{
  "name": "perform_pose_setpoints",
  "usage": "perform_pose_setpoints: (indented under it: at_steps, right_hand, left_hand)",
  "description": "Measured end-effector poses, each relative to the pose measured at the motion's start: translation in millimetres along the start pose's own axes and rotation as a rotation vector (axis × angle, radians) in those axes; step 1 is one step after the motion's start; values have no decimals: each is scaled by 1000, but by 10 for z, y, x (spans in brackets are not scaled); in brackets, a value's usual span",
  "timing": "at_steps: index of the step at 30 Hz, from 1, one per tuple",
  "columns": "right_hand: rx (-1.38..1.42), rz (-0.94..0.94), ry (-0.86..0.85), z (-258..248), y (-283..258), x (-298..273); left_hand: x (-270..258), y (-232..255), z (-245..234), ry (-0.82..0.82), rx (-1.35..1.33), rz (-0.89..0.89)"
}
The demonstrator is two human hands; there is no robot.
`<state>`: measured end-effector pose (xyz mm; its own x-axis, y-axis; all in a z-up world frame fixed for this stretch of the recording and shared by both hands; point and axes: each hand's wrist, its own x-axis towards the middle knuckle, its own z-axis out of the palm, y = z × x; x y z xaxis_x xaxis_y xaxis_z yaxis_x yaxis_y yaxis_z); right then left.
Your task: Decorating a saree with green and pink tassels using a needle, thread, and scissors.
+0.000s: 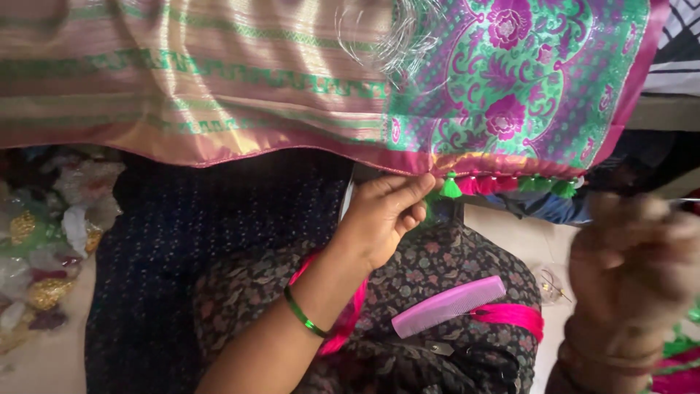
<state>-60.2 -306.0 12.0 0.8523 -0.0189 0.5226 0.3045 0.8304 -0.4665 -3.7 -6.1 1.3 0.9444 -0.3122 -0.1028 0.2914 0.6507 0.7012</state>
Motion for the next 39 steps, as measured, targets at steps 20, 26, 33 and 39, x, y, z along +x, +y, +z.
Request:
perform_pose_setpoints:
  at_steps: [20, 26, 33, 39]
  right_hand:
    - [-880, 598, -170, 741, 453, 91]
    - [-379, 525, -61, 834, 378, 131]
    - [-1597, 349, -281, 1037, 369, 249]
    - [-1830, 19, -882, 1279, 314, 522]
  left_hand:
    - [-59, 63, -17, -36, 60, 22]
    - [-35, 57, 12, -5, 28, 14]
    - [-54, 135, -79, -14, 52, 46]
    - [-23, 172, -112, -21, 185, 98]
